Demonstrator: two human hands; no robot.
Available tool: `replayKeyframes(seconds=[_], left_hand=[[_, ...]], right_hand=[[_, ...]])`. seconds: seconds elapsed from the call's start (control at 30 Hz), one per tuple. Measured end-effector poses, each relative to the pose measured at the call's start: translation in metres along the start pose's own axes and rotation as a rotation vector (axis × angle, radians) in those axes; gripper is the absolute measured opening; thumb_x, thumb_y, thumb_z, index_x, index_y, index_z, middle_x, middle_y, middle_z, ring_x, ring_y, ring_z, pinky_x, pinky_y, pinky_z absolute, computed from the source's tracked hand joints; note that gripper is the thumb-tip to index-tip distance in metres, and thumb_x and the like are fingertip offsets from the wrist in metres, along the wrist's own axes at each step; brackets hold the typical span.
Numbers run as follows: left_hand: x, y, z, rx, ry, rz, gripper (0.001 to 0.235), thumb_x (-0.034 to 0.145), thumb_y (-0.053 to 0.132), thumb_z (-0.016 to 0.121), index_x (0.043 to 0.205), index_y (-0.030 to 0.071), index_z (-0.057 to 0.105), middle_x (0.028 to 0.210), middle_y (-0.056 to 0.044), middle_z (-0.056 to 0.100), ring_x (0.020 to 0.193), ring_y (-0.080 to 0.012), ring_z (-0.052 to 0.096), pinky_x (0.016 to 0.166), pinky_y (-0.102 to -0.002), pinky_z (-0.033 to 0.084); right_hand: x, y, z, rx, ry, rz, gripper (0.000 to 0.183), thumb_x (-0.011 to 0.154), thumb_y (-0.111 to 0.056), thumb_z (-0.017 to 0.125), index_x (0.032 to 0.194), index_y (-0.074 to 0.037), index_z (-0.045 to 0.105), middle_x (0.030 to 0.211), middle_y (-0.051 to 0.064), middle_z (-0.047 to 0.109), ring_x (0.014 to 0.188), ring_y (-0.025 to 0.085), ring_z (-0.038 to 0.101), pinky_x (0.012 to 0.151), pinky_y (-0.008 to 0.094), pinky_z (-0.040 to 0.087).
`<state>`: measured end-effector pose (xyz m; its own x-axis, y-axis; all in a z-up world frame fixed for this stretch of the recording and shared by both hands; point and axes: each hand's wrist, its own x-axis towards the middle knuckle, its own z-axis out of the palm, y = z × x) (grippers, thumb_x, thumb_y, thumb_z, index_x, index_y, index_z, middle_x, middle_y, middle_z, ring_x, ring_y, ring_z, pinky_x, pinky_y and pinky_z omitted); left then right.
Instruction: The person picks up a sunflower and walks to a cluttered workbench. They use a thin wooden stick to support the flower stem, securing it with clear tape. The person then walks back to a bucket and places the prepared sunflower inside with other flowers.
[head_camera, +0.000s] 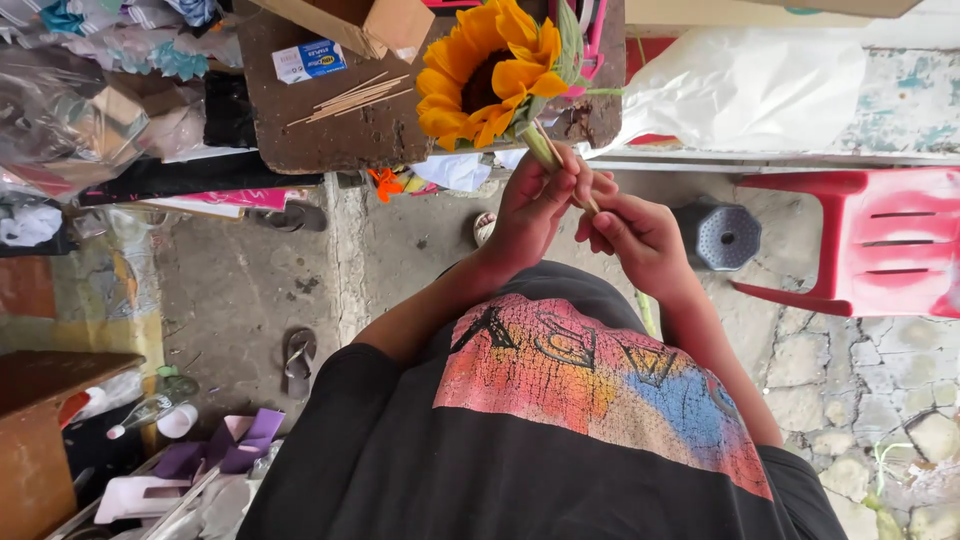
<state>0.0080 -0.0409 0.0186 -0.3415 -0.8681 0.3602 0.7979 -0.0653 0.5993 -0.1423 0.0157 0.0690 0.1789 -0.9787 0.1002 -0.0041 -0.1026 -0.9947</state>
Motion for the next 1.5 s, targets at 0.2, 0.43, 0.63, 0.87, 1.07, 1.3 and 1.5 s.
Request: replayKeyframes(seconds=[0.2, 0.43, 0.63, 0.87, 1.07, 1.3, 1.5], left_hand=[[0.016, -0.007, -0.038, -0.090, -0.047, 0.001, 0.012, 0.112, 0.014, 0.043, 0.116, 0.003, 0.046, 0.087, -0.013, 0.054, 0.079, -0.0373, 0.072, 0.042, -0.039, 0.057], [0.033, 0.012, -0.028, -0.099, -0.086, -0.068, 0.012, 0.109, 0.010, 0.048, 0.114, -0.001, 0.048, 0.086, -0.018, 0.057, 0.076, -0.0262, 0.065, 0.055, -0.050, 0.064], [0.048, 0.025, -0.020, -0.060, -0.072, 0.024, 0.013, 0.112, 0.015, 0.044, 0.116, 0.004, 0.049, 0.090, -0.014, 0.058, 0.092, -0.0300, 0.071, 0.063, -0.039, 0.062], [0.020, 0.032, -0.023, 0.687, 0.146, -0.493, 0.044, 0.105, 0.028, 0.061, 0.138, 0.000, 0.053, 0.125, -0.027, 0.065, 0.122, -0.0440, 0.062, 0.105, -0.053, 0.048], [0.049, 0.009, -0.005, 0.933, -0.039, -0.626, 0.025, 0.102, 0.028, 0.057, 0.101, 0.006, 0.070, 0.084, -0.014, 0.076, 0.084, -0.0298, 0.075, 0.086, -0.045, 0.057], [0.161, -0.134, -0.107, 1.557, 0.259, -0.962, 0.044, 0.105, 0.031, 0.049, 0.137, 0.000, 0.051, 0.142, -0.023, 0.045, 0.129, -0.0342, 0.050, 0.108, -0.046, 0.051], [0.157, -0.239, -0.234, 1.606, 0.544, -1.034, 0.050, 0.095, 0.051, 0.058, 0.125, 0.011, 0.064, 0.129, -0.022, 0.052, 0.120, -0.0474, 0.062, 0.100, -0.060, 0.054]], right_hand=[[0.025, 0.028, -0.001, 0.179, -0.018, 0.149, 0.020, 0.105, -0.010, 0.059, 0.101, 0.004, 0.073, 0.068, 0.013, 0.070, 0.062, 0.011, 0.063, 0.060, 0.023, 0.052], [0.050, 0.037, -0.025, 0.621, -0.134, 0.422, 0.012, 0.091, -0.001, 0.072, 0.096, 0.010, 0.073, 0.073, 0.021, 0.072, 0.064, 0.021, 0.076, 0.059, 0.032, 0.062], [0.068, 0.054, -0.045, 0.541, -0.170, 0.461, 0.013, 0.092, -0.004, 0.075, 0.089, 0.008, 0.073, 0.069, 0.019, 0.068, 0.061, 0.016, 0.069, 0.060, 0.026, 0.058], [0.083, 0.115, -0.079, 0.059, -0.092, 0.410, 0.024, 0.094, -0.010, 0.079, 0.110, 0.008, 0.074, 0.072, 0.017, 0.069, 0.062, 0.015, 0.064, 0.059, 0.024, 0.054], [0.085, 0.207, -0.111, -0.225, -0.114, 0.363, 0.016, 0.093, -0.013, 0.082, 0.104, -0.002, 0.078, 0.066, 0.011, 0.065, 0.058, 0.012, 0.057, 0.054, 0.028, 0.047], [0.095, 0.165, -0.102, -0.462, -0.204, 0.543, 0.015, 0.096, -0.027, 0.075, 0.094, -0.014, 0.082, 0.072, -0.002, 0.072, 0.065, 0.006, 0.059, 0.065, 0.026, 0.047], [0.088, 0.192, -0.111, -0.316, -0.203, 0.452, 0.019, 0.095, -0.018, 0.077, 0.107, -0.003, 0.079, 0.072, 0.016, 0.072, 0.061, 0.019, 0.065, 0.066, 0.033, 0.053]])
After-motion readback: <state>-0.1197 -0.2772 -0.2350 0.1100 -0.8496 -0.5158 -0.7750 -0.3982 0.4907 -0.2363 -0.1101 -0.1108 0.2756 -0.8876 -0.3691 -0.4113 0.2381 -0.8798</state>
